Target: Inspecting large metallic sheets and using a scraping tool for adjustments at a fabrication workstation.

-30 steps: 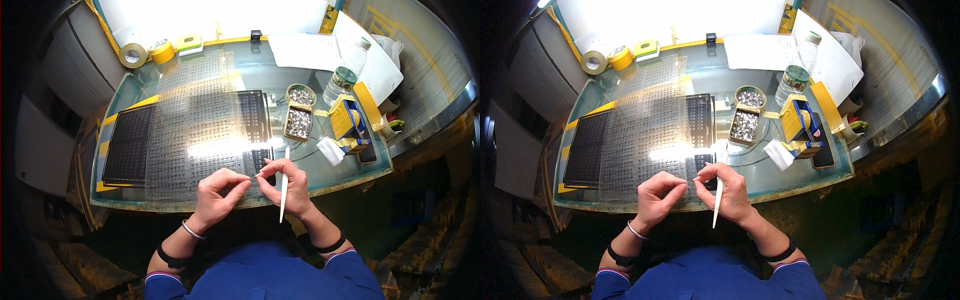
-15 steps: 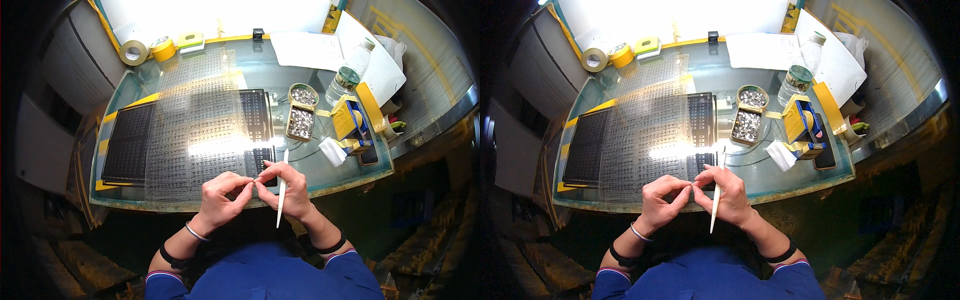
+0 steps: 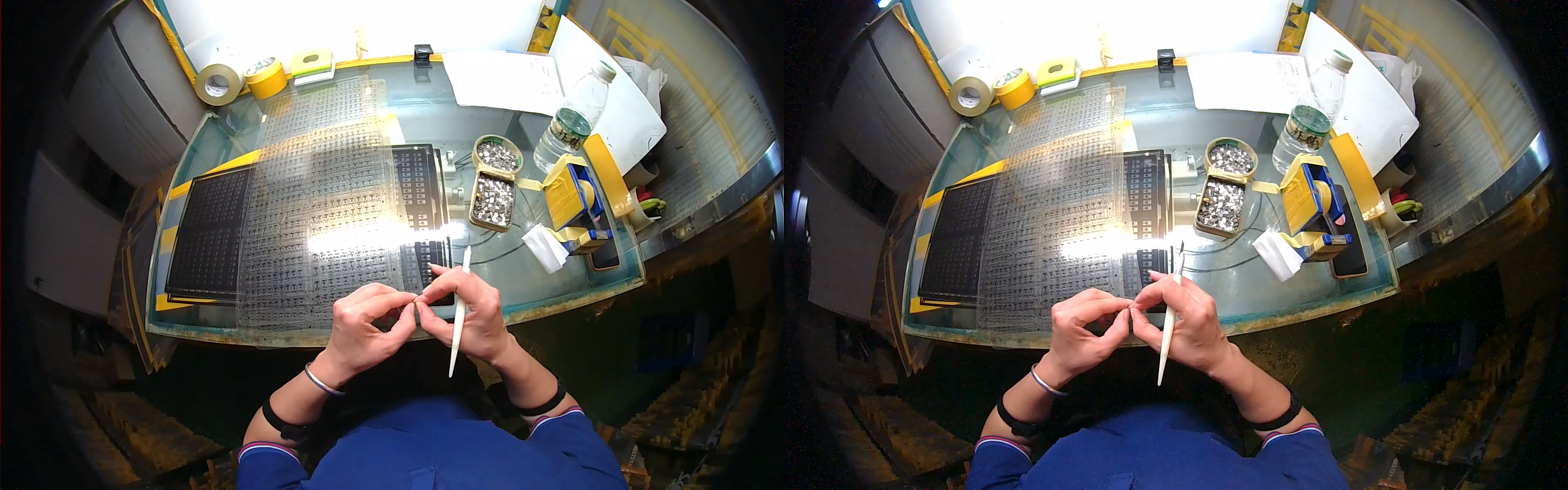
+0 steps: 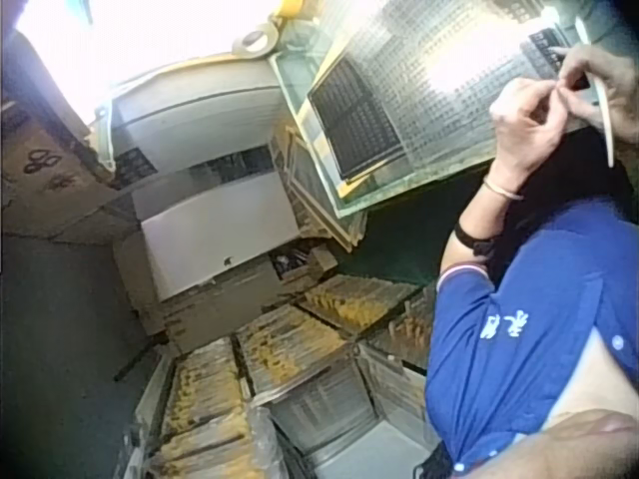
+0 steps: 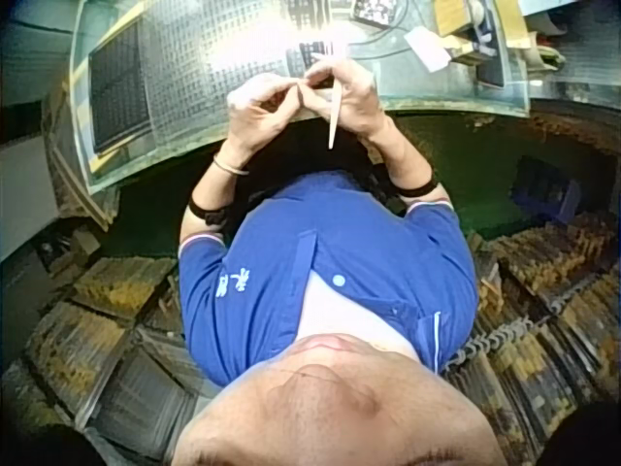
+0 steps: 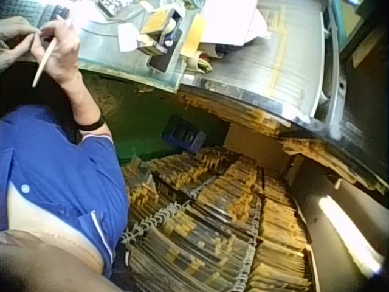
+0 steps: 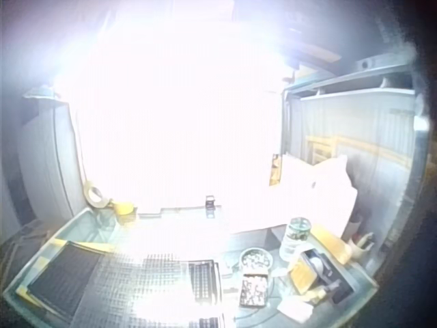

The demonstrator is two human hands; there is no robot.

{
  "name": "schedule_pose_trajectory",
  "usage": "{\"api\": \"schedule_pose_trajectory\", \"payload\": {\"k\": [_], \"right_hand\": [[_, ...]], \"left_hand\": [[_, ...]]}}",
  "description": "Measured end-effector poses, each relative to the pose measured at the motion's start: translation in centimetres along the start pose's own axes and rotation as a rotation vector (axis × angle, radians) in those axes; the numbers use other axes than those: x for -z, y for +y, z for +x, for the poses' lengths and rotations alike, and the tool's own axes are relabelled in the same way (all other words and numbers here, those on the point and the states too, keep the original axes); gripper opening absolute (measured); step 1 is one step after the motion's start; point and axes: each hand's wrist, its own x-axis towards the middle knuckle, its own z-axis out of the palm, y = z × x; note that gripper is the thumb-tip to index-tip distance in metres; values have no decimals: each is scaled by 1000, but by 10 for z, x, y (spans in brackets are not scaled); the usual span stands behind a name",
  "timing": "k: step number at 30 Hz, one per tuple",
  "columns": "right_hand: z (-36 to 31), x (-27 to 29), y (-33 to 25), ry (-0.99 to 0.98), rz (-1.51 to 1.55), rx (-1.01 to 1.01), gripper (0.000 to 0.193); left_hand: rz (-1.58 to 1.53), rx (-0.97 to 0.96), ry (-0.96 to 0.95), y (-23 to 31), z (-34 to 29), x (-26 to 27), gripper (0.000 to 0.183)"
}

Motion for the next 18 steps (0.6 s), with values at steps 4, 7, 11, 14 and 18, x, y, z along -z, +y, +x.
{"api": "schedule_pose_trajectory", "payload": {"k": [4,7,11,14,18], "right_hand": [[0,0,0,5,-2,17,21],[1,0,-1,0,-6,27,21],[1,1,-1,-4,-8,29,20],[0,1,-1,-8,-8,32,20],[0,1,-1,-9,-4,37,20]], "left_hand": [[3,2,1,1,0,0,14],[8,-6,5,0,0,0,14],[17,-11,9,1,1,0,12],[22,-4,8,2,1,0,12],[18,-17,22,0,0,-2,12]]}}
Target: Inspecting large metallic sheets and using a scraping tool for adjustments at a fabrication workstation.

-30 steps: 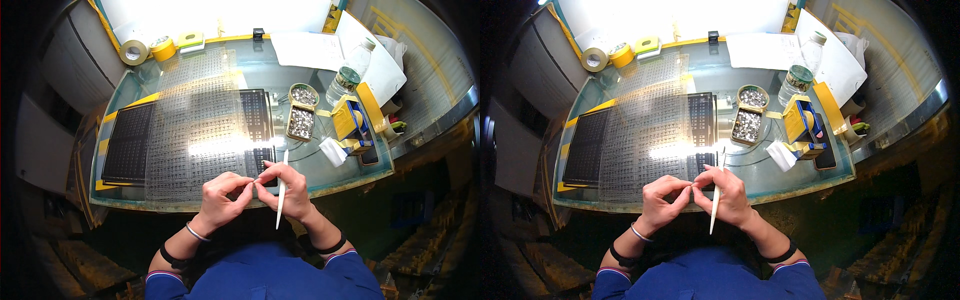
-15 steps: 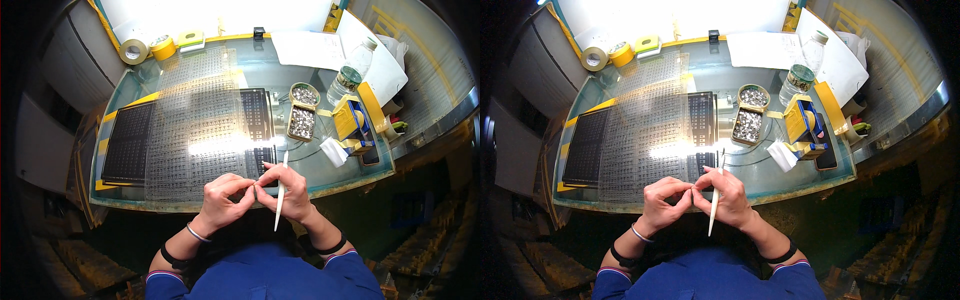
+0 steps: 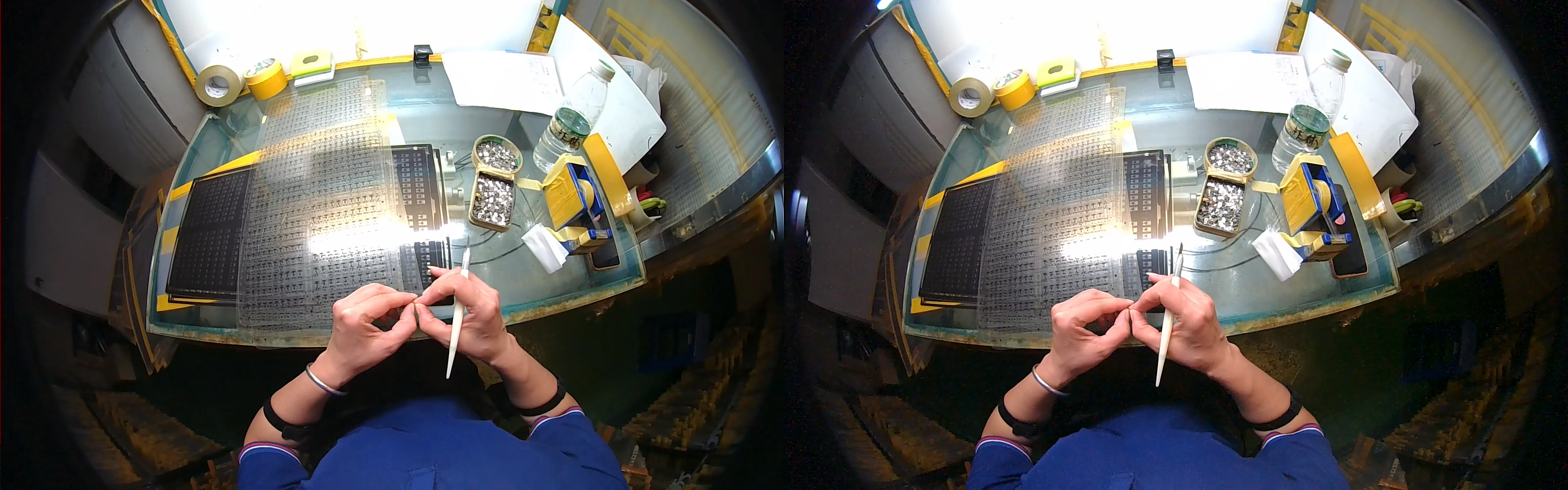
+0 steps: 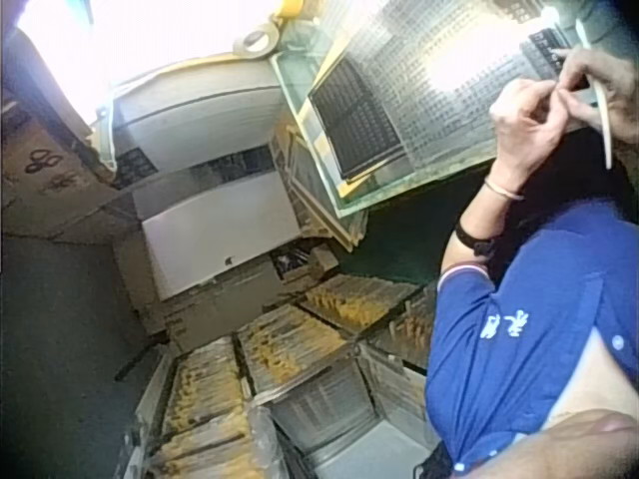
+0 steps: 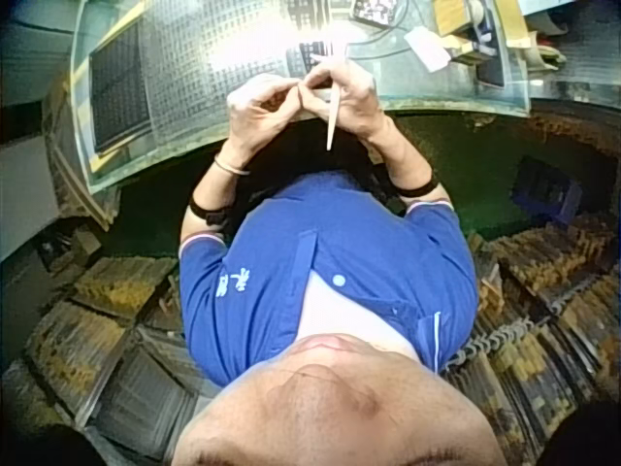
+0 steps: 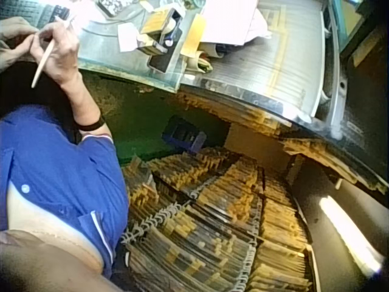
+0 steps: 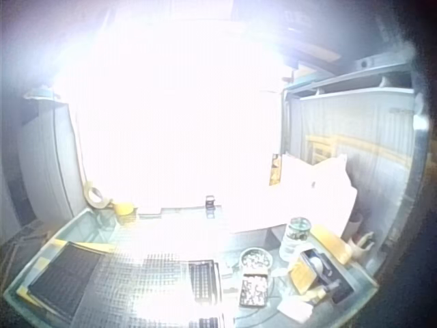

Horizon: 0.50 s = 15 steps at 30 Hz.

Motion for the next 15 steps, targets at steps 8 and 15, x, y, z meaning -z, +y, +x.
{"api": "schedule_pose_trajectory", "payload": {"k": [8,15], "right_hand": [[0,0,0,-8,16,1,20],[-1,1,0,-24,49,-23,22]], "left_hand": [[1,-5,-13,0,0,0,10],[-12,-11,-20,-1,0,2,10]]}}
